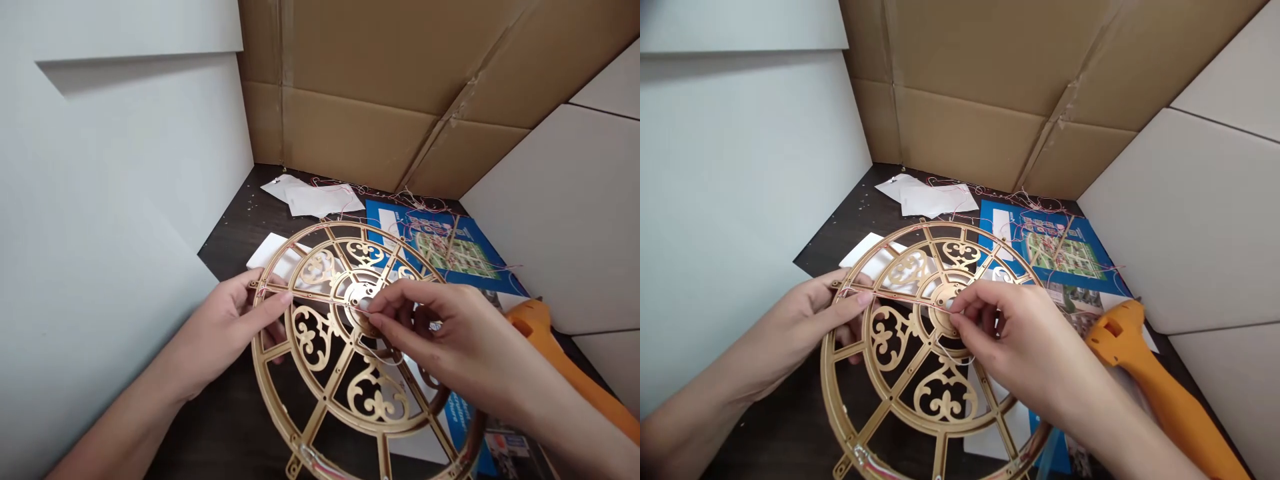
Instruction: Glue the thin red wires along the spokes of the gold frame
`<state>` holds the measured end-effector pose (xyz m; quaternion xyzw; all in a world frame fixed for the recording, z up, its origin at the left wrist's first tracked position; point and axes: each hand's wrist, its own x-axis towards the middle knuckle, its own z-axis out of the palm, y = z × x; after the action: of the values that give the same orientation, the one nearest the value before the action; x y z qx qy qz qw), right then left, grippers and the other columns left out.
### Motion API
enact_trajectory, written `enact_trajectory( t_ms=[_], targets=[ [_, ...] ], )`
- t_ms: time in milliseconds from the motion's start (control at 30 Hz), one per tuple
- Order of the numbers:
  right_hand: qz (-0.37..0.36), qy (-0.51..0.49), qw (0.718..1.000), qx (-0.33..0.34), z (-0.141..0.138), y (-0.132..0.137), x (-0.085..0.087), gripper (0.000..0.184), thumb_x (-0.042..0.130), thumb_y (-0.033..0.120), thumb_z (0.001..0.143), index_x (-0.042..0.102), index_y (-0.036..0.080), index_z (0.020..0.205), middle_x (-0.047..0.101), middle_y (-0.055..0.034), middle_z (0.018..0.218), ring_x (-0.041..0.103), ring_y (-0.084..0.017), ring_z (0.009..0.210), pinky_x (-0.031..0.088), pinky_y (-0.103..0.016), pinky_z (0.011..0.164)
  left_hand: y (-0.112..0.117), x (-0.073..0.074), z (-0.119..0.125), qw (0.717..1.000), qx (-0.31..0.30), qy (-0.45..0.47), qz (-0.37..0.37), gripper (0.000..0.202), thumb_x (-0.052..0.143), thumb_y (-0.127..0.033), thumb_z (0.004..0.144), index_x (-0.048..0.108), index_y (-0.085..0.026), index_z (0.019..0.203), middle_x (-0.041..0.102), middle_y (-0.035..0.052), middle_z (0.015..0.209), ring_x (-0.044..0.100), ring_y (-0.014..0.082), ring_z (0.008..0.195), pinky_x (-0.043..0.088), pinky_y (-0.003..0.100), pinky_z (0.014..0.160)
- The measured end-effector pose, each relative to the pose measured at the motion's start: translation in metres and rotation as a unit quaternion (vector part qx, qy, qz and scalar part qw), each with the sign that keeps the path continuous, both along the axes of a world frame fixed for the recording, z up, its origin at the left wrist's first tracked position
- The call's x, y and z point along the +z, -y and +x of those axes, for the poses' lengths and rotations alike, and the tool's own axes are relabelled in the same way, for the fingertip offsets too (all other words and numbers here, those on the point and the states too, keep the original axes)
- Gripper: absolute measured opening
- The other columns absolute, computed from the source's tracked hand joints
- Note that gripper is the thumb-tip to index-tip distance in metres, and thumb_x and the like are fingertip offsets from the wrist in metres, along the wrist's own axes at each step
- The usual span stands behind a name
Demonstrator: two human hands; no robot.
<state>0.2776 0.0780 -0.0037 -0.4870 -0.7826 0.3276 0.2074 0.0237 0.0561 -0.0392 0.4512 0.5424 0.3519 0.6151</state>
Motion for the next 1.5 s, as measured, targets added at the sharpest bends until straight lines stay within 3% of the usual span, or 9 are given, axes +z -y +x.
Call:
enact_trajectory(
  t_ms=[100,167,233,333,400,533,700,1133,1500],
  targets=[
    [-0.003,0.001,1.0,0.001,0.0,-0.001,0.0,0.011,0.061,0.022,0.092,0.071,0.022,0.086,0.068,0.0032,0.069,0.06,-0.008,0.055,0.044,-0.019,0.049,0.003,0.0,-0.007,0.973,0.061,-0.218,0.034,0.047,0.067,-0.066,0.083,0.053,-0.022,0.092,0.068,0.0002,0.076,0.061,0.0161,0.059,0.048,0.029,0.057],
    [0.001,0.001,1.0,0.001,0.0,-0.001,0.0,0.011,0.061,0.021,0.092,0.071,0.022,0.087,0.069,0.0029,0.07,0.062,-0.009,0.057,0.046,-0.019,0.05,0.006,-0.001,-0.01,0.919,0.101,-0.37,0.093,0.05,0.065,-0.07,0.082,0.051,-0.024,0.092,0.061,-0.0011,0.072,0.057,0.0171,0.059,0.041,0.03,0.054],
    [0.016,0.005,1.0,0.0,0.0,-0.001,-0.001,0.012,0.06,0.021,0.092,0.071,0.023,0.086,0.07,0.0023,0.073,0.064,-0.01,0.06,0.047,-0.02,0.051,0.009,0.0,-0.01,0.849,0.116,-0.474,0.205,0.044,0.063,-0.065,0.086,0.053,-0.024,0.098,0.054,-0.0014,0.071,0.05,0.0176,0.057,0.036,0.032,0.053],
    [0.041,0.012,0.999,-0.002,0.0,0.0,-0.002,0.013,0.059,0.022,0.092,0.07,0.023,0.085,0.071,0.0023,0.075,0.064,-0.011,0.06,0.048,-0.021,0.051,0.012,0.007,-0.004,0.741,0.039,-0.493,0.454,0.021,0.06,-0.036,0.095,0.06,-0.021,0.109,0.058,0.0059,0.091,0.055,0.0236,0.086,0.043,0.038,0.077],
    [0.047,0.015,0.999,-0.001,0.0,0.001,-0.002,0.014,0.059,0.023,0.092,0.07,0.024,0.084,0.07,0.0032,0.075,0.064,-0.01,0.06,0.048,-0.021,0.051,0.012,0.012,0.004,0.707,-0.037,-0.463,0.534,0.023,0.061,-0.019,0.092,0.062,-0.018,0.115,0.06,0.0082,0.104,0.052,0.0237,0.096,0.042,0.037,0.088],
    [0.06,0.019,0.998,-0.003,-0.001,0.0,-0.003,0.013,0.06,0.021,0.091,0.07,0.025,0.084,0.069,0.0056,0.072,0.062,-0.009,0.059,0.048,-0.02,0.052,0.011,0.012,0.014,0.738,-0.136,-0.414,0.515,0.034,0.058,-0.011,0.091,0.061,-0.013,0.124,0.06,0.0106,0.119,0.05,0.0253,0.112,0.04,0.039,0.102],
    [0.067,0.02,0.998,0.0,-0.002,-0.002,-0.003,0.015,0.059,0.018,0.091,0.07,0.025,0.085,0.07,0.0052,0.075,0.064,-0.009,0.061,0.05,-0.02,0.054,0.007,0.007,0.013,0.763,-0.157,-0.399,0.484,0.034,0.056,-0.013,0.092,0.06,-0.016,0.126,0.059,0.0101,0.122,0.048,0.0257,0.115,0.042,0.041,0.101],
    [0.088,0.053,0.995,0.015,0.002,-0.001,-0.004,0.02,0.053,0.021,0.093,0.07,0.027,0.084,0.071,0.0057,0.081,0.065,-0.01,0.065,0.049,-0.023,0.055,0.006,0.013,0.014,0.765,-0.18,-0.412,0.462,0.036,0.059,-0.028,0.096,0.06,-0.023,0.132,0.056,0.0098,0.123,0.048,0.028,0.118,0.044,0.047,0.101],
    [0.101,0.02,0.994,0.031,0.002,-0.004,-0.003,0.022,0.055,0.015,0.091,0.071,0.029,0.088,0.072,0.011,0.085,0.066,-0.004,0.072,0.049,-0.016,0.065,0.003,0.017,0.018,0.771,-0.198,-0.418,0.438,0.032,0.063,-0.041,0.094,0.061,-0.024,0.121,0.055,0.0105,0.119,0.048,0.0301,0.113,0.047,0.051,0.094]
  ],
)
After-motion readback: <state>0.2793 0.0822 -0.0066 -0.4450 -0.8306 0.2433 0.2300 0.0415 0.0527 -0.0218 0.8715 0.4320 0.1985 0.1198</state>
